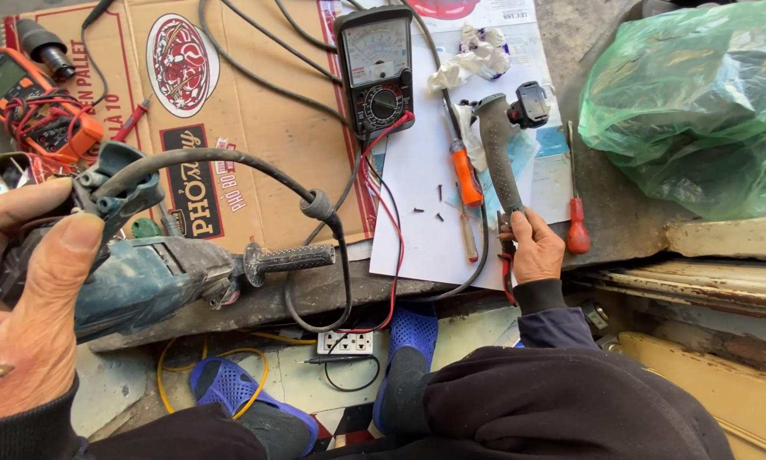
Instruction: Performing safety checks and repairs on a power drill by disassembling the casing and testing internal components with a multimeter.
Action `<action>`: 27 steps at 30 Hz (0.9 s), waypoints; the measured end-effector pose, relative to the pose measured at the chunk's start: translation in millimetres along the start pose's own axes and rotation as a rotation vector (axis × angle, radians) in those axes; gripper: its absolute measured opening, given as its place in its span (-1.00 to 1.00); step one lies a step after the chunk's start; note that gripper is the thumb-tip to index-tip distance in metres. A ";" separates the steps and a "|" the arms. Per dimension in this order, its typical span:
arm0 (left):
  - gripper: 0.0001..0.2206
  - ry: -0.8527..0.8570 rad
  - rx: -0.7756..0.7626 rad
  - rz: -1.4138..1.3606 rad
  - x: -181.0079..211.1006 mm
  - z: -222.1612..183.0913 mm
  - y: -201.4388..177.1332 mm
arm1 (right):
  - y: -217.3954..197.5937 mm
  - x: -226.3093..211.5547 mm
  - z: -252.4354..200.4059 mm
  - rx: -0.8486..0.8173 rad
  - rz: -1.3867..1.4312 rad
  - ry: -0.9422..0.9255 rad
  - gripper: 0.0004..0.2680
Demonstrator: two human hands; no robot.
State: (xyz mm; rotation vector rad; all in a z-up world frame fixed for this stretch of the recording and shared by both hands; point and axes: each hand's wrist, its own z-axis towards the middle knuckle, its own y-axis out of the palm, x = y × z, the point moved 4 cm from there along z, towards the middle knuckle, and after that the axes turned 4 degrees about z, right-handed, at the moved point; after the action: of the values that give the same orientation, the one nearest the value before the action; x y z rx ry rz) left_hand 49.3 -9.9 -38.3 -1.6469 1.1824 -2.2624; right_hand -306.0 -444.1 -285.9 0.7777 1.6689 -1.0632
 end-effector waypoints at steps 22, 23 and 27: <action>-0.64 0.060 -0.006 0.025 2.0 1.4 -1.8 | 70.6 -59.3 -72.2 -0.116 -0.324 -0.347 -0.78; -0.63 0.014 -0.002 -0.004 2.2 0.9 -1.6 | 71.3 -58.4 -81.0 -0.116 -0.312 -0.326 -0.79; -0.62 0.055 -0.031 0.001 -7.2 0.0 -2.1 | 79.2 -46.0 -104.5 -0.158 -0.345 -0.281 -0.80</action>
State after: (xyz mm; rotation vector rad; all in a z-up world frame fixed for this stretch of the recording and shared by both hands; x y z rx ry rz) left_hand 53.0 -4.9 -42.5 -1.6034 1.2365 -2.3145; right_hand -263.3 -316.8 -250.1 0.2268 1.6508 -1.1968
